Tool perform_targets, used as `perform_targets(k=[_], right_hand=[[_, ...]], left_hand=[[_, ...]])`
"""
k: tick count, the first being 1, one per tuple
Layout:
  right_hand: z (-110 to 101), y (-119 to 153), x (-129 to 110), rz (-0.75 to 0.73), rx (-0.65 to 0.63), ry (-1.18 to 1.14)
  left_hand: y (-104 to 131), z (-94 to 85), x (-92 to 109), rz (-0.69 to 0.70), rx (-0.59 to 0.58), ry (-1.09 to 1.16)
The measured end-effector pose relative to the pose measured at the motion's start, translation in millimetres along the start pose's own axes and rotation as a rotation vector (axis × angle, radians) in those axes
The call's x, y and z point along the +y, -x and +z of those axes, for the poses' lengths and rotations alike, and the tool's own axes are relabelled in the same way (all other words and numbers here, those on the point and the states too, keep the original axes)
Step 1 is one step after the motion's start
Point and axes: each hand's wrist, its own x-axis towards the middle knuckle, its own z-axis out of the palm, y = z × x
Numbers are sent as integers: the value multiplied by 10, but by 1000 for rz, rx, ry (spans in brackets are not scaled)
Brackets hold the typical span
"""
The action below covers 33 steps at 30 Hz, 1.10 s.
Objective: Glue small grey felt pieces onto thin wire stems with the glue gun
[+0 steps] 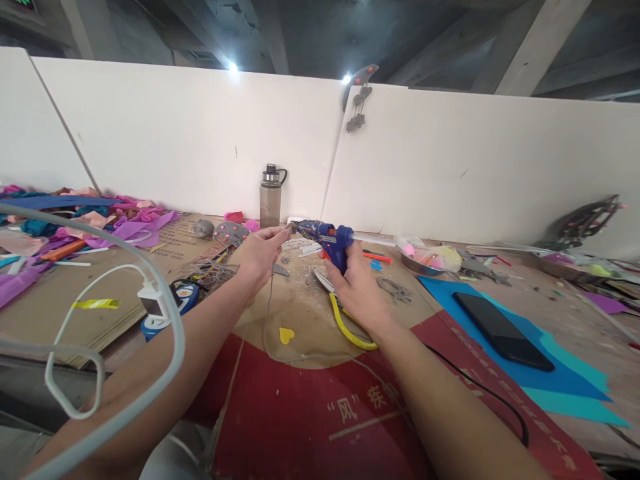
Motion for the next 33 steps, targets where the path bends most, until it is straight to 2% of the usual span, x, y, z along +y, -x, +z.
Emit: perform_targets(k=[33], right_hand=[[-1,7,-53,11,1,51]], left_hand=[[21,24,7,13,18,-33]])
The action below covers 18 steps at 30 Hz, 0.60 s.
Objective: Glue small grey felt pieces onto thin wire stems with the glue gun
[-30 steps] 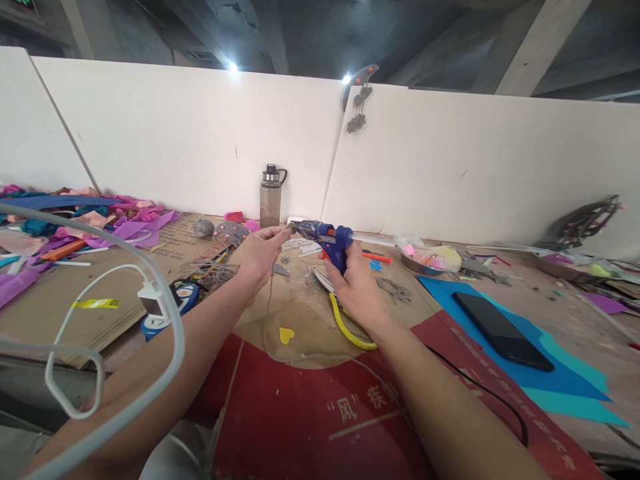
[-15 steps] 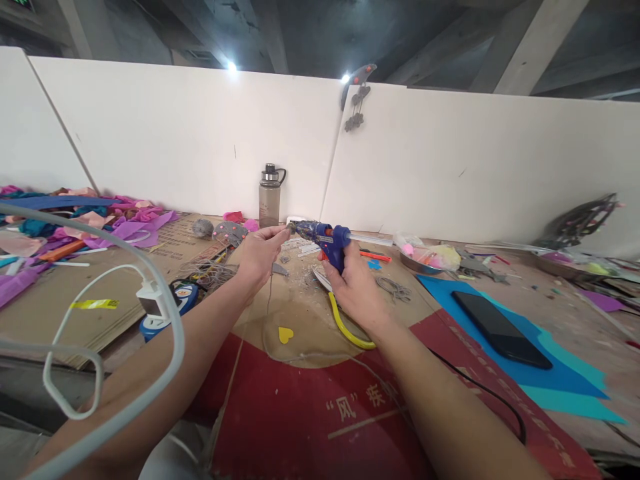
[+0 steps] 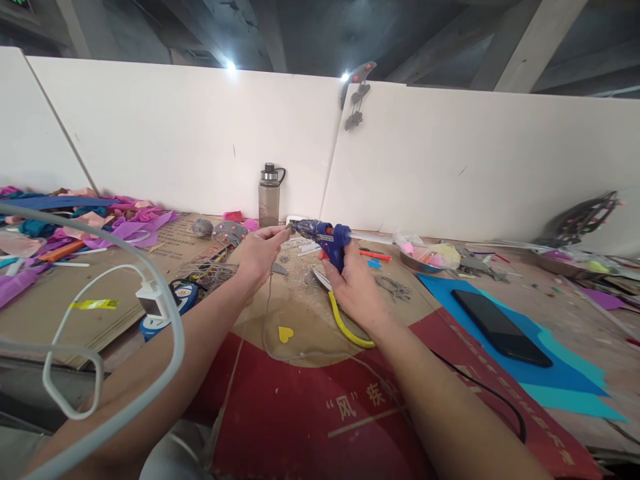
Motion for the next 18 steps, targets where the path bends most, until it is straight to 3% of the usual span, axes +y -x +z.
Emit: perform_targets(k=[7,12,14,18], right_hand=[[2,-29,55,41,34,-171],[-39,-149,334,302,21,-419],[-58,-202,520,406,2,-337],[-85,-255,860,524,-108,186]], left_hand=[[-39,-29,-27,-55,-29,62],[-52,-55,-24,-106,-24,81],[-44,-49,-22,-105,-33,68],[-7,-5,-24,-85,-46,20]])
